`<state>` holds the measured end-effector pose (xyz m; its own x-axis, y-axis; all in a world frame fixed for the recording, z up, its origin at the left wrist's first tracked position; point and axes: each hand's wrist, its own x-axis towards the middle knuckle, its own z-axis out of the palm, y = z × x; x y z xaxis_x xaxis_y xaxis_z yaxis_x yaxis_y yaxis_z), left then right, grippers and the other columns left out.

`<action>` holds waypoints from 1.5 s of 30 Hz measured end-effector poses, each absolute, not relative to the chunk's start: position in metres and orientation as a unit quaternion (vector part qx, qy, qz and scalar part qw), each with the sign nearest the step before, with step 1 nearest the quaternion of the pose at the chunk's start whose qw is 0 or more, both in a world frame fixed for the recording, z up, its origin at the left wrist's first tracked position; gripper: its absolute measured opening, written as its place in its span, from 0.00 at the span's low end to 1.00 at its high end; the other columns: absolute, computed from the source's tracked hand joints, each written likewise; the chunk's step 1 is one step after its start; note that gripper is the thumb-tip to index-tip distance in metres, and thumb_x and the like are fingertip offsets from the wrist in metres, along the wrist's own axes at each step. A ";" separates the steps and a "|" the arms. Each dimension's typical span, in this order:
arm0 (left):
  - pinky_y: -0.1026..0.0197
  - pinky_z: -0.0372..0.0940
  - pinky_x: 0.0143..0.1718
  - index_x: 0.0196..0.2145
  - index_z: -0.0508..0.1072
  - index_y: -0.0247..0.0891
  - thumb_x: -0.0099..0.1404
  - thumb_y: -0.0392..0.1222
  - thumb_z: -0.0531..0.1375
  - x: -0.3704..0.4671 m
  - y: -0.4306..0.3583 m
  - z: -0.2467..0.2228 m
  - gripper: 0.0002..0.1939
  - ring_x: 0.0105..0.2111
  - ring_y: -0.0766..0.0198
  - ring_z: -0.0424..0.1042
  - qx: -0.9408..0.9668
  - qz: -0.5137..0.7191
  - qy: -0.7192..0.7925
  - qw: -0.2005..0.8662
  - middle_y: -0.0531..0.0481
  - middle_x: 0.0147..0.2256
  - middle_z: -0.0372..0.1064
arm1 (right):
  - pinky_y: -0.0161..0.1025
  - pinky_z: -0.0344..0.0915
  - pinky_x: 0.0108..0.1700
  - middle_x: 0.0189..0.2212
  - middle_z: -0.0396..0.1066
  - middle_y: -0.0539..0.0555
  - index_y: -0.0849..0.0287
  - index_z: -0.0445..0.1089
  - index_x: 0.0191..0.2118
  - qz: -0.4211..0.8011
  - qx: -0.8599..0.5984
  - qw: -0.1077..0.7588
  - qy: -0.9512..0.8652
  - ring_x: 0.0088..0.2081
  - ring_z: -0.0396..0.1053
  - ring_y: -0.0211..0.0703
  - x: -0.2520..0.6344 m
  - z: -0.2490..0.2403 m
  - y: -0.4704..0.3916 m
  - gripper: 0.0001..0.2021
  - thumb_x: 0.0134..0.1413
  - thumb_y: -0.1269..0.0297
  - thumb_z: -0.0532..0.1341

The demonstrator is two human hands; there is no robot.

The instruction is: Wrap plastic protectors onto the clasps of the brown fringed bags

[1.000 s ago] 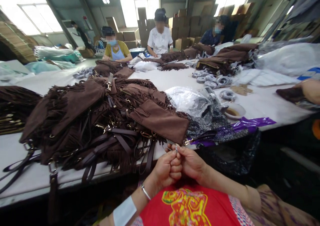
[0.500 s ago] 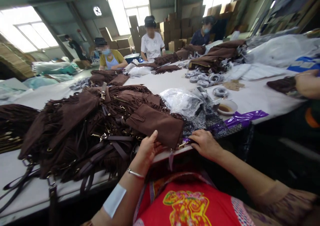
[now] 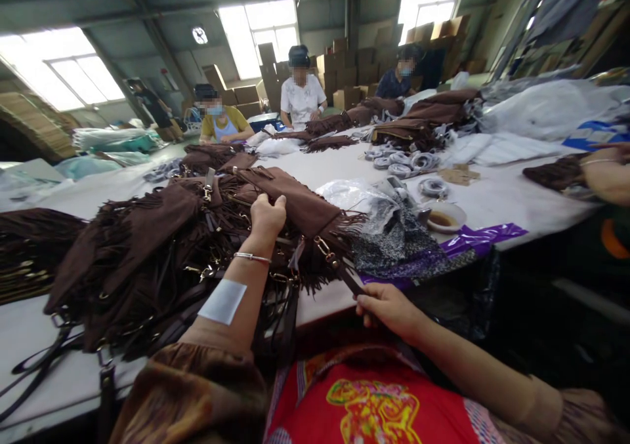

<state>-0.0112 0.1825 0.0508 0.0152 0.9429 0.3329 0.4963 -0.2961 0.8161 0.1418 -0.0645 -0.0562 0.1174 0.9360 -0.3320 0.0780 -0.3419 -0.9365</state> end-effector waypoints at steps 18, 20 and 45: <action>0.64 0.67 0.26 0.30 0.68 0.36 0.49 0.49 0.71 -0.026 0.017 -0.081 0.20 0.23 0.68 0.68 0.270 0.255 0.425 0.825 0.56 0.22 0.64 | 0.35 0.61 0.32 0.23 0.73 0.52 0.60 0.70 0.22 0.280 -0.682 0.349 -0.579 0.26 0.67 0.38 0.127 -0.060 -0.060 0.14 0.56 0.62 0.55; 0.66 0.64 0.22 0.31 0.67 0.37 0.51 0.51 0.70 -0.028 0.016 -0.082 0.20 0.20 0.70 0.64 0.282 0.244 0.429 0.823 0.60 0.20 0.58 | 0.37 0.63 0.38 0.28 0.74 0.54 0.59 0.72 0.28 0.181 -0.732 0.378 -0.537 0.32 0.69 0.41 0.165 -0.061 -0.061 0.12 0.57 0.65 0.54; 0.67 0.59 0.20 0.34 0.65 0.37 0.55 0.53 0.67 -0.029 0.009 -0.090 0.20 0.20 0.72 0.60 0.344 0.248 0.389 0.818 0.60 0.21 0.58 | 0.37 0.63 0.44 0.36 0.74 0.63 0.64 0.75 0.32 0.072 -0.790 0.103 -0.600 0.40 0.71 0.47 0.284 -0.088 -0.001 0.10 0.55 0.70 0.55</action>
